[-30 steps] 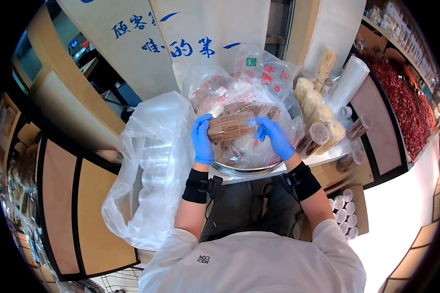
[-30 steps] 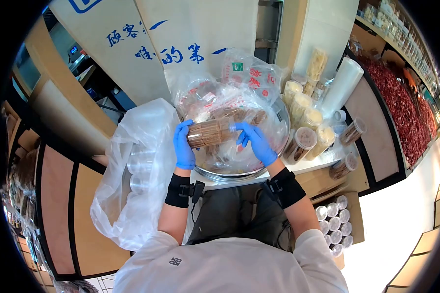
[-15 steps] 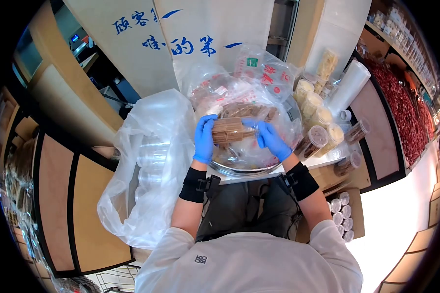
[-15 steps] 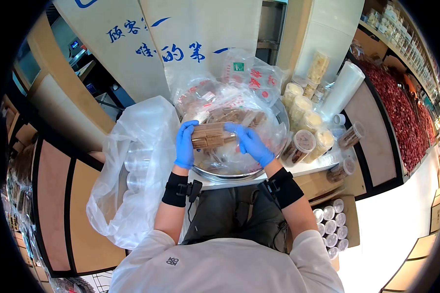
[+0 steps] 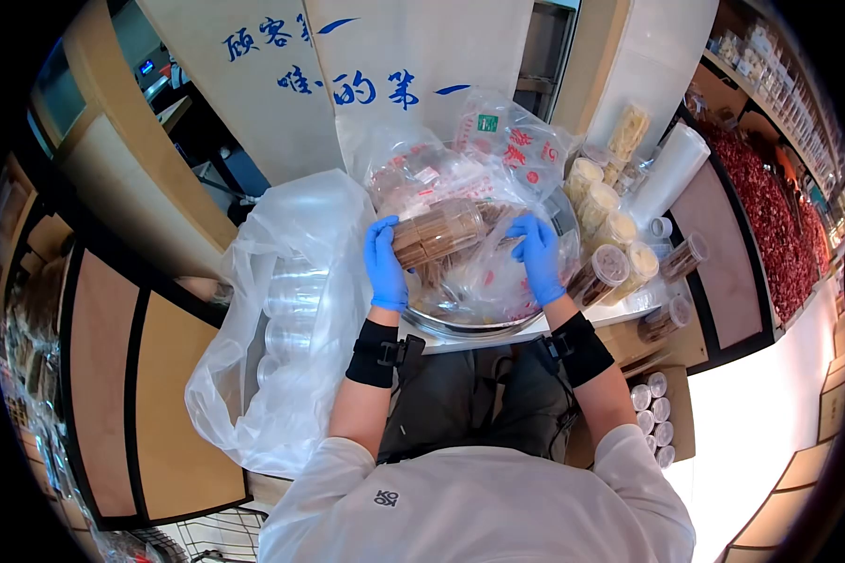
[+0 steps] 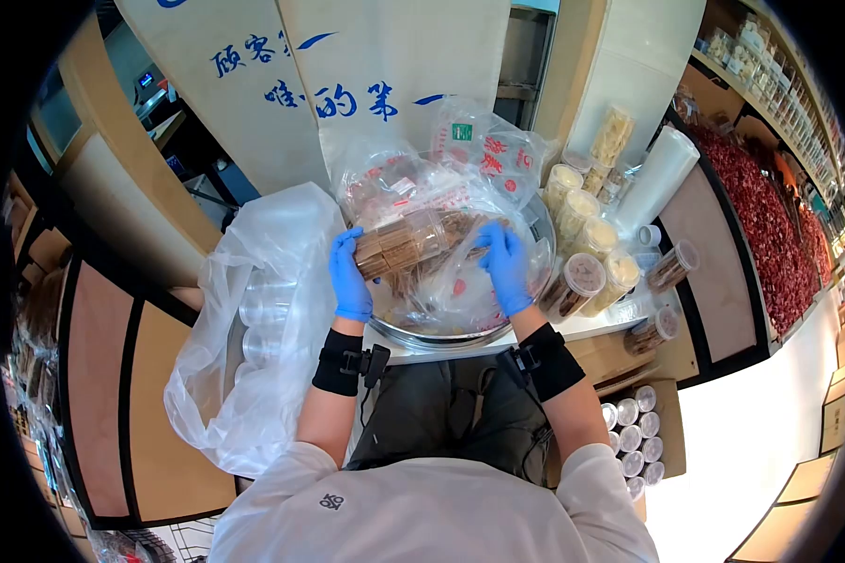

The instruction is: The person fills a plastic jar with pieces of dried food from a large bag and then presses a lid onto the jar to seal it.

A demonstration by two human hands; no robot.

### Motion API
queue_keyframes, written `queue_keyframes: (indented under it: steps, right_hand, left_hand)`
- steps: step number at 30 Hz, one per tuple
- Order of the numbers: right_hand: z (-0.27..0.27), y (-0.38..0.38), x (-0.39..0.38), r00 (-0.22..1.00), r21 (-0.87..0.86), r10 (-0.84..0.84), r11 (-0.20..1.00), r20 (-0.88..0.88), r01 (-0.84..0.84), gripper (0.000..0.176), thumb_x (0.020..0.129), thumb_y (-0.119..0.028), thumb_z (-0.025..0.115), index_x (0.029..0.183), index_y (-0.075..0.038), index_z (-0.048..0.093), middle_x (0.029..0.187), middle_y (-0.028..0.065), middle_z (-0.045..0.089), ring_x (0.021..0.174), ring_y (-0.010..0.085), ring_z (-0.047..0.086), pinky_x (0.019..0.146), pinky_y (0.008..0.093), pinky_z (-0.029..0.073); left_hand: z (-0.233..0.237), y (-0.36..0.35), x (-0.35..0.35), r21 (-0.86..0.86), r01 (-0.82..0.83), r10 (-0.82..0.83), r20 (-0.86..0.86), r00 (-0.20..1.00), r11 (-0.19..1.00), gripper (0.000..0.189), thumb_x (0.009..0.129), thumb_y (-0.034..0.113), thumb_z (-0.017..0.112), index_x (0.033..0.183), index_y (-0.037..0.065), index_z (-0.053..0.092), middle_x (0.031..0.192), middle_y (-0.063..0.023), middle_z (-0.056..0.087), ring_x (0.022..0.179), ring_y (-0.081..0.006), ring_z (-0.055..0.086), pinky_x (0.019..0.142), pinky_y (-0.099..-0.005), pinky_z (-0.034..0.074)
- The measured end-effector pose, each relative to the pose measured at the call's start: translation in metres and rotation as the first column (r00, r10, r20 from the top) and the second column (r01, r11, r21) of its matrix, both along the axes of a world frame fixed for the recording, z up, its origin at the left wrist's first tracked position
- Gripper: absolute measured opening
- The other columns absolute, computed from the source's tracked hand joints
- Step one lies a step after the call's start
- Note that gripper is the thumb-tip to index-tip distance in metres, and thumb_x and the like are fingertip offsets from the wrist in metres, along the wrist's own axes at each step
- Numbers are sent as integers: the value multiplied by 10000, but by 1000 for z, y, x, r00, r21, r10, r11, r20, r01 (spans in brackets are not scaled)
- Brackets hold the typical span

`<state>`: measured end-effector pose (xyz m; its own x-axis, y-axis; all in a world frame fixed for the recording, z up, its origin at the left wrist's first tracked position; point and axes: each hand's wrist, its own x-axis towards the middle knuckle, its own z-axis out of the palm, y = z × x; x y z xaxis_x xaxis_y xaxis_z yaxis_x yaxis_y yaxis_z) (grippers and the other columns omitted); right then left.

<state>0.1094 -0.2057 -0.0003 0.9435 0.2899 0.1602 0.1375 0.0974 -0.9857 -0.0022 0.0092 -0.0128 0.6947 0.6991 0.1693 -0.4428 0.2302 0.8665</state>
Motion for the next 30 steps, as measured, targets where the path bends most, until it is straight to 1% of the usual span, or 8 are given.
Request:
queue_keyframes:
  steps: [5, 7, 10, 17, 19, 22, 25, 30]
  right_hand:
    - [-32, -15, 29, 980, -498, 77, 867, 185, 26, 250, 857, -246, 514, 841, -32, 643, 749, 116, 658, 526, 223, 575, 570, 342, 483]
    - [-30, -10, 25, 846, -843, 372, 515, 382, 155, 201, 796, -206, 561, 812, -23, 642, 843, 156, 643, 700, 327, 616, 681, 402, 495]
    - [-30, 0, 26, 554, -786, 608, 601, 568, 146, 195, 784, -190, 575, 845, -16, 638, 930, 166, 629, 857, 360, 601, 756, 411, 484]
    - [-37, 28, 11, 630, -637, 581, 751, 516, -171, 174, 782, -159, 568, 880, -36, 644, 950, 167, 613, 872, 371, 587, 772, 411, 486]
    - [-21, 29, 7, 703, -910, 658, 413, 270, -36, 197, 781, -152, 565, 932, -47, 636, 979, 185, 600, 892, 361, 584, 781, 413, 484]
    - [15, 29, -10, 885, -913, 406, 406, 228, 49, 227, 774, -144, 549, 964, -50, 631, 1020, 192, 592, 905, 355, 586, 790, 424, 479]
    - [-3, 30, 9, 564, -464, 226, 825, 794, 322, 275, 776, -149, 525, 1018, -61, 622, 1034, 186, 588, 901, 355, 592, 795, 439, 475]
    - [-28, 26, 19, 561, -725, 538, 666, 629, 174, 347, 797, -134, 495, 1122, -55, 588, 1003, 205, 581, 877, 377, 591, 806, 458, 470]
  left_hand:
    - [13, -6, -10, -26, 4, -4, 5, 1000, 1000, 228, 912, 240, 468, 1044, 101, 591, 941, -16, 568, 768, -98, 539, 443, -225, 422]
    - [13, -7, -9, -27, -5, 5, 11, 1000, 1000, 226, 912, 239, 468, 1039, 101, 594, 942, -15, 568, 762, -98, 539, 454, -225, 427]
    - [11, -6, -7, -17, -19, 19, 22, 1000, 1000, 222, 912, 238, 469, 1027, 100, 601, 939, -15, 568, 754, -98, 538, 460, -222, 432]
    - [10, -5, -8, 20, -19, 18, 22, 1000, 1000, 268, 905, 243, 458, 1077, 90, 594, 981, -18, 585, 738, -117, 576, 433, -244, 451]
    - [11, -6, -9, 3, -8, 8, 23, 1000, 1000, 273, 903, 247, 458, 1080, 89, 593, 979, -21, 586, 739, -118, 580, 435, -244, 451]
    - [-3, 1, -2, 28, -45, 44, 36, 998, 999, 286, 899, 264, 458, 1083, 88, 590, 973, -27, 585, 741, -123, 587, 436, -244, 452]
    - [-1, 2, -3, 14, -73, 73, 35, 997, 997, 302, 895, 289, 460, 1083, 89, 588, 966, -33, 584, 739, -129, 593, 432, -244, 452]
    - [-2, 2, -3, -36, -54, 56, 46, 997, 998, 321, 888, 316, 463, 1085, 92, 582, 956, -35, 586, 735, -132, 600, 425, -242, 451]
